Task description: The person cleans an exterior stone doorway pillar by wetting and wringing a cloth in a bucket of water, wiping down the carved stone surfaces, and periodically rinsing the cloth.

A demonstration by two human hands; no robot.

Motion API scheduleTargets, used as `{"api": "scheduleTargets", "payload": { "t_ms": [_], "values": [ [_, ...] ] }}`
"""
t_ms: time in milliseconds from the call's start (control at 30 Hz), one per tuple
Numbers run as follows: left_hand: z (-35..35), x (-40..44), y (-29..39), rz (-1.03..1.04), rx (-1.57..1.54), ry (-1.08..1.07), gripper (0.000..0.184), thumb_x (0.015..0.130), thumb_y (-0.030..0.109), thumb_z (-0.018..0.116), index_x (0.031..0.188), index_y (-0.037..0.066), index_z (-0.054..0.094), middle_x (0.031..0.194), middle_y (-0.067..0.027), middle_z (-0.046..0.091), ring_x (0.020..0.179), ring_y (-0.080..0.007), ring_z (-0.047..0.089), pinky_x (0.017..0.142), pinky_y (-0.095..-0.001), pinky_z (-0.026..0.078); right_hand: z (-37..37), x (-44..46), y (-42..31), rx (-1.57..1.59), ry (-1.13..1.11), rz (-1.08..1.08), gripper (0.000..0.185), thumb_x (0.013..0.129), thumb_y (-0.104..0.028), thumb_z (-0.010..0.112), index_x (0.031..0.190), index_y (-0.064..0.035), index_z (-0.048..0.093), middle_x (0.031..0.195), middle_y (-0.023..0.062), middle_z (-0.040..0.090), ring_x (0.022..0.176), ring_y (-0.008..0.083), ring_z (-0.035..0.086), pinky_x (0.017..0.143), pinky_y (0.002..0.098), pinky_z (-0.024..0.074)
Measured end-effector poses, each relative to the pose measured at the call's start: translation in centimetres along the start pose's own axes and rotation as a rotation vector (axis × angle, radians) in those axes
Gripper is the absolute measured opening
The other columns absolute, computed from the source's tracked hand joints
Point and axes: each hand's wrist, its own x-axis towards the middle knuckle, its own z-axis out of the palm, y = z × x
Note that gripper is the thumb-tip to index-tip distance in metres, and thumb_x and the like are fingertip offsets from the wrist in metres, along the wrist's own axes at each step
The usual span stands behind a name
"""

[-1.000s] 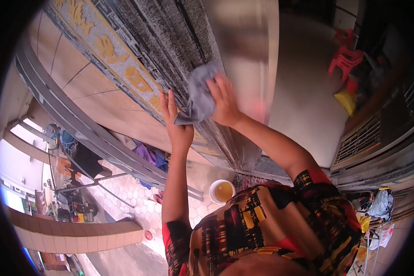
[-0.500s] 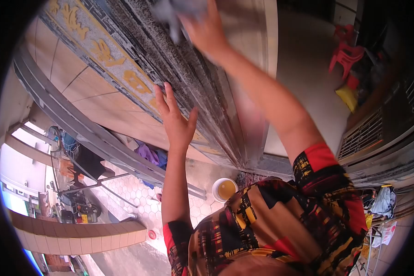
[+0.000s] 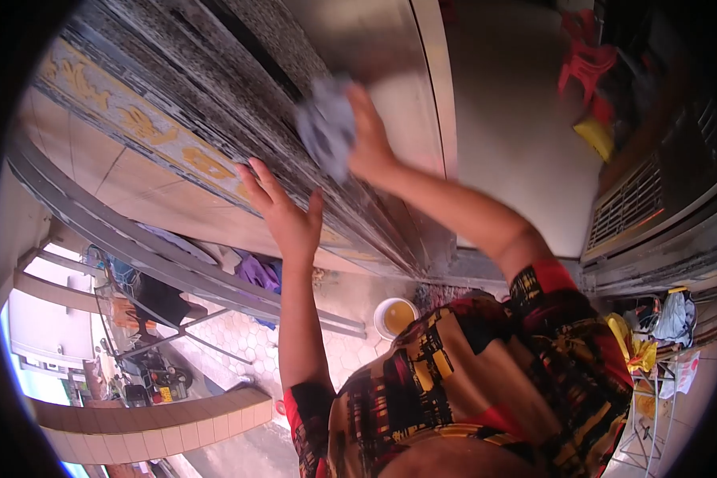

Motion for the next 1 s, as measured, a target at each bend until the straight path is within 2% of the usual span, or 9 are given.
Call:
{"api": "scheduleTargets", "payload": {
  "t_ms": [100, 167, 233, 333, 467, 667, 733, 800, 1000],
  "values": [
    [0.0, 0.0, 0.0, 0.014, -0.015, 0.038, 0.103, 0.073, 0.013, 0.079, 0.151, 0.006, 0.013, 0.154, -0.0281, 0.007, 0.14, -0.0451, 0.019, 0.111, -0.0462, 0.026, 3.8, 11.1, -1.5, 0.04, -0.035, -0.092, 0.045, 0.073, -0.025, 0.074, 0.11, -0.0042, 0.058, 0.106, 0.0192, 0.057, 0.102, 0.0384, 0.054, 0.086, 0.0463, 0.0447],
    [0.2, -0.2, -0.4, -0.009, -0.053, 0.028, 0.102, 0.073, 0.012, 0.079, 0.152, 0.007, 0.014, 0.155, -0.0255, 0.007, 0.14, -0.0434, 0.021, 0.108, -0.0467, 0.031, 3.9, 16.4, -5.3, 0.211, -0.116, -0.277, 0.01, 0.085, -0.008, 0.056, 0.091, -0.0012, 0.06, 0.093, 0.0202, 0.06, 0.092, 0.0376, 0.056, 0.08, 0.0416, 0.0451],
    [0.3, -0.2, -0.7, -0.031, -0.103, 0.032, 0.1, 0.073, 0.009, 0.078, 0.152, 0.012, 0.016, 0.157, -0.0188, 0.007, 0.139, -0.0389, 0.026, 0.099, -0.0464, 0.041, 5.9, 16.2, -5.6, 0.125, 0.252, -0.405, 0.016, 0.083, -0.011, 0.058, 0.096, -0.0014, 0.06, 0.091, 0.0211, 0.059, 0.087, 0.0386, 0.058, 0.079, 0.0443, 0.0473],
    [-0.1, -0.1, -0.7, -0.022, -0.172, 0.017, 0.099, 0.07, 0.004, 0.074, 0.151, 0.005, 0.017, 0.154, -0.029, 0.009, 0.141, -0.0467, 0.016, 0.113, -0.0448, 0.02, 4.2, 9.1, -1.8, 0.183, -0.075, -0.144, 0.051, 0.073, -0.024, 0.075, 0.117, -0.0027, 0.057, 0.113, 0.0207, 0.056, 0.107, 0.0393, 0.054, 0.091, 0.0461, 0.0444],
    [-0.1, -0.3, -0.9, -0.036, -0.139, 0.009, 0.099, 0.072, 0.003, 0.074, 0.152, 0.014, 0.016, 0.157, -0.0178, 0.008, 0.14, -0.0371, 0.026, 0.1, -0.044, 0.041, -0.4, -9.5, 5.3, 0.257, -0.108, 0.159, 0.075, 0.08, -0.014, 0.073, 0.142, -0.0007, 0.032, 0.143, 0.0183, 0.034, 0.127, 0.0312, 0.046, 0.107, 0.0415, 0.0362],
    [-0.1, -0.1, -0.2, -0.046, -0.07, 0.004, 0.104, 0.069, -0.002, 0.074, 0.152, 0.01, 0.013, 0.157, -0.021, 0.006, 0.142, -0.0394, 0.019, 0.106, -0.0436, 0.036, -3.2, -22.3, 7.6, 0.683, -0.022, 0.921, 0.047, 0.087, -0.015, 0.064, 0.128, -0.0003, 0.046, 0.124, 0.0117, 0.051, 0.113, 0.0233, 0.05, 0.1, 0.0357, 0.0378],
    [-0.5, 0.1, -0.1, -0.004, 0.053, 0.002, 0.104, 0.069, -0.002, 0.074, 0.151, 0.007, 0.012, 0.156, -0.0238, 0.007, 0.142, -0.0419, 0.017, 0.111, -0.0423, 0.027, -2.3, -14.5, 4.6, 0.88, 0.043, 0.888, 0.045, 0.086, -0.015, 0.065, 0.124, 0.0009, 0.049, 0.123, 0.0129, 0.052, 0.112, 0.0256, 0.051, 0.099, 0.0362, 0.0382],
    [-0.8, 0.1, 0.0, -0.016, 0.042, -0.02, 0.1, 0.069, 0.002, 0.072, 0.15, 0.001, 0.013, 0.153, -0.0306, 0.007, 0.141, -0.0471, 0.014, 0.114, -0.0442, 0.021, -1.6, -5.3, 2.0, -0.019, -0.183, 0.075, 0.041, 0.08, -0.013, 0.063, 0.117, 0.0012, 0.053, 0.119, 0.0169, 0.052, 0.11, 0.0356, 0.05, 0.096, 0.0409, 0.0392],
    [-1.9, 0.3, 0.3, -0.074, 0.056, -0.076, 0.102, 0.068, 0.004, 0.073, 0.15, 0.001, 0.012, 0.152, -0.0337, 0.008, 0.14, -0.0488, 0.016, 0.113, -0.0435, 0.024, 5.1, 19.1, -5.3, 0.225, -0.116, -0.381, 0.046, 0.072, -0.013, 0.072, 0.112, 0.0004, 0.056, 0.113, 0.0173, 0.054, 0.106, 0.035, 0.053, 0.093, 0.0387, 0.0414]
  ]
}}
